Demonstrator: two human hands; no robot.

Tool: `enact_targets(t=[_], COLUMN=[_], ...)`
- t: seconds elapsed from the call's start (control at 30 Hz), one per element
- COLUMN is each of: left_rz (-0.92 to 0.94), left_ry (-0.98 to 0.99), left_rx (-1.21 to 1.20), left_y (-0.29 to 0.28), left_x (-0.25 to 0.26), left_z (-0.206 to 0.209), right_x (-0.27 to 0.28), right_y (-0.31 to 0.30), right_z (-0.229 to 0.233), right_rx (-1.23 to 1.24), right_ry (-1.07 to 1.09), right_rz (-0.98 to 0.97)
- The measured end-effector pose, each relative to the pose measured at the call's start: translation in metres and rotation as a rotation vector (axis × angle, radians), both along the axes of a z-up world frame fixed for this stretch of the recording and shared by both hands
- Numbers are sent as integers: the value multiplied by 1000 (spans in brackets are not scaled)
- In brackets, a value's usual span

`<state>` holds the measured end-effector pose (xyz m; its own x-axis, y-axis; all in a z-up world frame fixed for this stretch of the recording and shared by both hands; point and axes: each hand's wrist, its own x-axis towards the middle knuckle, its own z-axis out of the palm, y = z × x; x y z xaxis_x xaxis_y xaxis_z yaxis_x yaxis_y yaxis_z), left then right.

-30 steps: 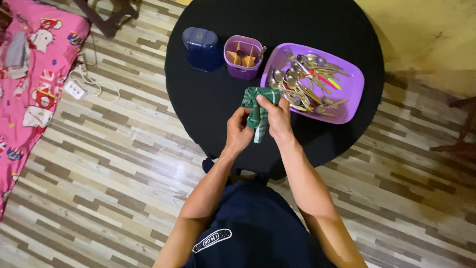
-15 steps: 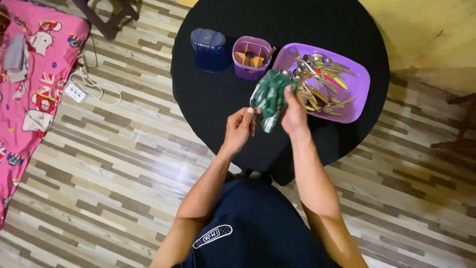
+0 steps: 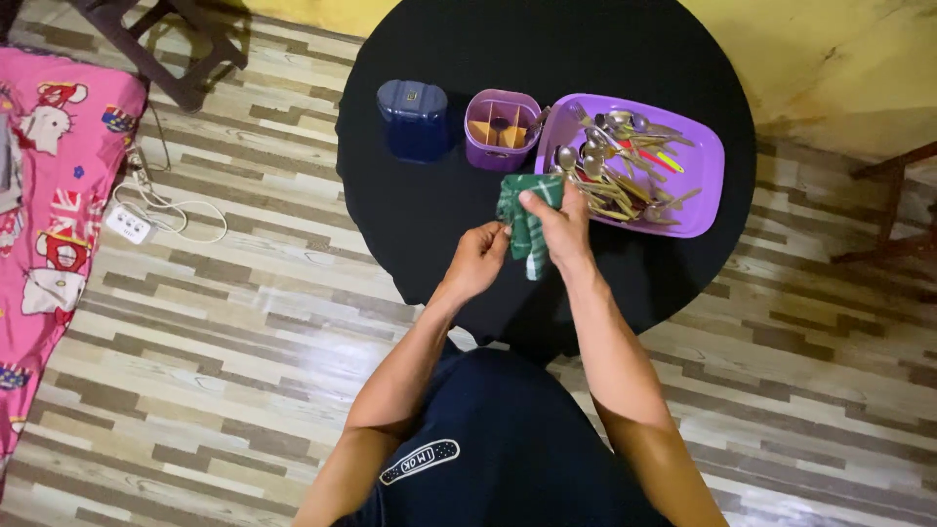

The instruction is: Wiping forks and spoons with a cloth and placing them in a holder.

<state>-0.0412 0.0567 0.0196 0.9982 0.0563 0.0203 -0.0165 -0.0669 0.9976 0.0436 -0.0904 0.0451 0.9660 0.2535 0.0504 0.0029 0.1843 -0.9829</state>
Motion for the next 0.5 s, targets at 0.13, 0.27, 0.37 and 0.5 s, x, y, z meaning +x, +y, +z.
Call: enact_targets(t=[0.13,0.27,0.37,0.5], left_rz=[-102,24,-40,-133], left_ry=[36,171,192,72], left_rx=[-74,-428,-339,-147], left_y=[20,16,0,-7], left_x=[-4,5,13,19], left_z=[11,3,-18,-63], right_x=[24,5,-26,-35], right_y=[-24,-39,-14,-3], right_z=[12,4,-31,-52], right_rx=[96,250,287,137], right_ry=[-34,109,262,367], right_rz=[-305,-271,-93,-105])
